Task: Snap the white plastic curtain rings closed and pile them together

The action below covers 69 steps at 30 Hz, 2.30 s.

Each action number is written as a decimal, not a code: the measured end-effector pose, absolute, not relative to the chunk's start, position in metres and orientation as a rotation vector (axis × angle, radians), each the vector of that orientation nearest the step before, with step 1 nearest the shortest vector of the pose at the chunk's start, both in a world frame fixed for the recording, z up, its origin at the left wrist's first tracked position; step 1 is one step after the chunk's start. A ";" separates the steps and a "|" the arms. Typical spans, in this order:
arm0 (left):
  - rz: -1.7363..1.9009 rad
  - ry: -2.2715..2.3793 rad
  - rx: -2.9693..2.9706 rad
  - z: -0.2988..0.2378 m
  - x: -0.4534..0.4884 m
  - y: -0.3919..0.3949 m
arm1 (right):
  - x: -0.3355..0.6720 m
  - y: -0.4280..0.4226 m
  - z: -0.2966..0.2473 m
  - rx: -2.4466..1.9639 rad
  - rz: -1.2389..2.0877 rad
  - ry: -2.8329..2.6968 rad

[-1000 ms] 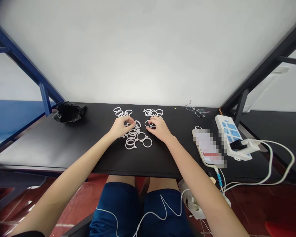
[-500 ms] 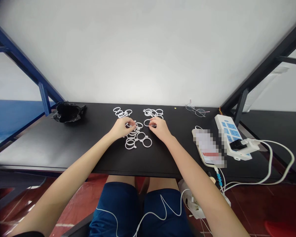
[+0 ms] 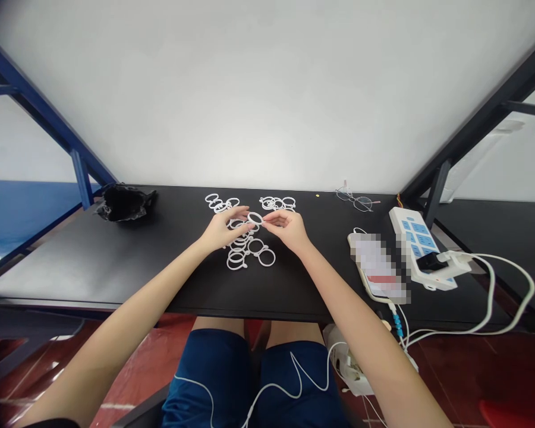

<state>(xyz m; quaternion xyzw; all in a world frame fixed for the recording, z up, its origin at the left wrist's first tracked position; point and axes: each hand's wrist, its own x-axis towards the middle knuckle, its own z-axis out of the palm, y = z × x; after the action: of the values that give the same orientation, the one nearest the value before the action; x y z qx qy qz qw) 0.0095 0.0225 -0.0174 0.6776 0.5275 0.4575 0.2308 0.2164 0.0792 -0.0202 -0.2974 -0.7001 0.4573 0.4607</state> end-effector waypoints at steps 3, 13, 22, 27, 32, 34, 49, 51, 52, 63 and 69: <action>1.219 1.283 1.702 -0.016 0.011 0.023 | 0.212 0.072 -0.016 -0.689 1.216 -1.694; 1.206 1.035 1.527 -0.018 0.012 0.024 | 0.207 0.066 -0.014 -0.711 1.313 -1.694; 1.245 0.976 1.407 -0.016 0.009 0.025 | 0.204 0.066 -0.024 -0.739 1.341 -1.824; 1.221 0.984 1.391 -0.018 0.007 0.026 | 0.205 0.066 -0.024 -0.715 1.312 -1.842; 1.203 0.978 1.395 -0.018 0.007 0.025 | 0.204 0.066 -0.025 -0.711 1.281 -1.855; 1.213 0.973 1.407 -0.017 0.009 0.025 | 0.204 0.065 -0.023 -0.719 1.283 -1.851; 1.122 1.570 1.992 -0.016 0.005 0.023 | 0.240 0.103 -0.033 -1.156 0.625 -2.034; 1.035 1.544 2.092 -0.019 0.005 0.023 | 0.238 0.100 -0.034 -1.153 0.603 -2.123; 1.005 1.527 2.129 -0.020 0.005 0.024 | 0.237 0.099 -0.034 -1.147 0.588 -2.156; 1.035 1.482 2.177 -0.021 0.007 0.023 | 0.228 0.086 -0.023 -0.976 0.572 -2.148; 1.226 1.384 1.953 -0.015 0.009 0.022 | 0.202 0.057 -0.022 -0.710 0.849 -2.024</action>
<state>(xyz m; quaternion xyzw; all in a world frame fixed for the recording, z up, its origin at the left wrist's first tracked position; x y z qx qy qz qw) 0.0092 0.0222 -0.0147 0.7075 0.5017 0.4444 0.2242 0.2017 0.0571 -0.0215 -0.2813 -0.8022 0.3363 0.4053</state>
